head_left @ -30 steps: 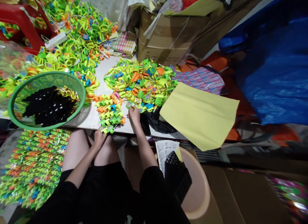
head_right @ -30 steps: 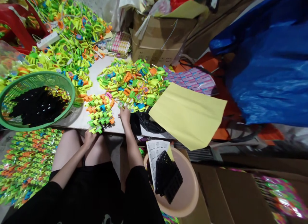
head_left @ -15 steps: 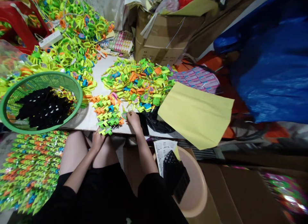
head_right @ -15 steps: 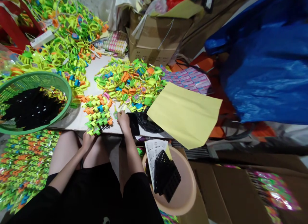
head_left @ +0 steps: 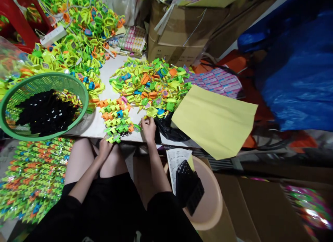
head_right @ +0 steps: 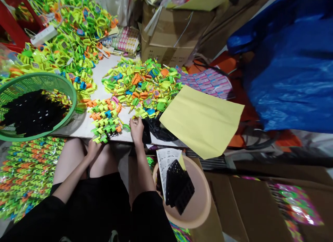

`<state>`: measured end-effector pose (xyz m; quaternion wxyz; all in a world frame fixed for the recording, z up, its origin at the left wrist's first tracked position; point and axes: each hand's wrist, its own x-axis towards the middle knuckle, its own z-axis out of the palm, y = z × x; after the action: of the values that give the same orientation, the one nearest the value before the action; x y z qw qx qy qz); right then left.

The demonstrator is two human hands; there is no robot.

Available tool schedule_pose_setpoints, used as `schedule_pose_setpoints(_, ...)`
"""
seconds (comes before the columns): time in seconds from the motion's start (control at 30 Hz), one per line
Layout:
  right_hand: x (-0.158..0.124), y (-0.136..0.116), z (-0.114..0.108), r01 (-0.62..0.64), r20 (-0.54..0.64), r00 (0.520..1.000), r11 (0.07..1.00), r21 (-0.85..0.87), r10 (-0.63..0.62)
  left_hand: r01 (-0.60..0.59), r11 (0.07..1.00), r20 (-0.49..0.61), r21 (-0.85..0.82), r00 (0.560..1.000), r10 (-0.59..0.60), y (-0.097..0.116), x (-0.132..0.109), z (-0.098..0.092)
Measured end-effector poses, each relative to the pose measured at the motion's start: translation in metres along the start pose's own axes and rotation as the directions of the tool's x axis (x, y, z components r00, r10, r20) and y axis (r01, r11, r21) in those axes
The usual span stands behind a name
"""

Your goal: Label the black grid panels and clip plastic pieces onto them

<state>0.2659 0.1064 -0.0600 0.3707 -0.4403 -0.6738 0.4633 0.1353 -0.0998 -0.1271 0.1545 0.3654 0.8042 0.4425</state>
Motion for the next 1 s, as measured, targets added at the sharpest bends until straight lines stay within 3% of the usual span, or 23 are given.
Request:
schedule_pose_setpoints(0.1,-0.031,0.008,0.005,-0.065,0.054,0.997,0.977,0.205,0.055,0.013,1.000,-0.011,-0.007,1.000,-0.013,0.001,-0.001,-0.006)
schedule_pose_setpoints(0.23,-0.082,0.024,0.017,-0.078,0.275,0.961,0.980,0.183,0.025,0.047,0.999,-0.010,-0.013,0.999,-0.048,0.001,-0.002,-0.010)
schedule_pose_setpoints(0.33,-0.101,0.031,0.034,-0.096,0.396,0.918,0.972,0.216,0.003,0.067,0.998,-0.018,-0.020,0.998,-0.068,0.001,-0.002,-0.009)
schedule_pose_setpoints(0.53,-0.099,0.031,0.058,-0.018,0.391,0.919,0.983,0.184,-0.056,0.053,0.997,0.005,-0.051,0.999,-0.053,0.000,0.000,-0.009)
schedule_pose_setpoints(0.77,-0.100,0.040,0.058,0.078,0.418,0.900,0.989,0.124,-0.123,0.076,0.992,0.108,-0.101,0.992,-0.065,0.011,-0.006,-0.021)
schedule_pose_setpoints(1.0,-0.094,0.035,0.060,0.170,0.501,0.859,0.981,-0.088,-0.104,0.148,0.989,0.102,-0.015,0.984,-0.146,0.020,-0.012,-0.020)
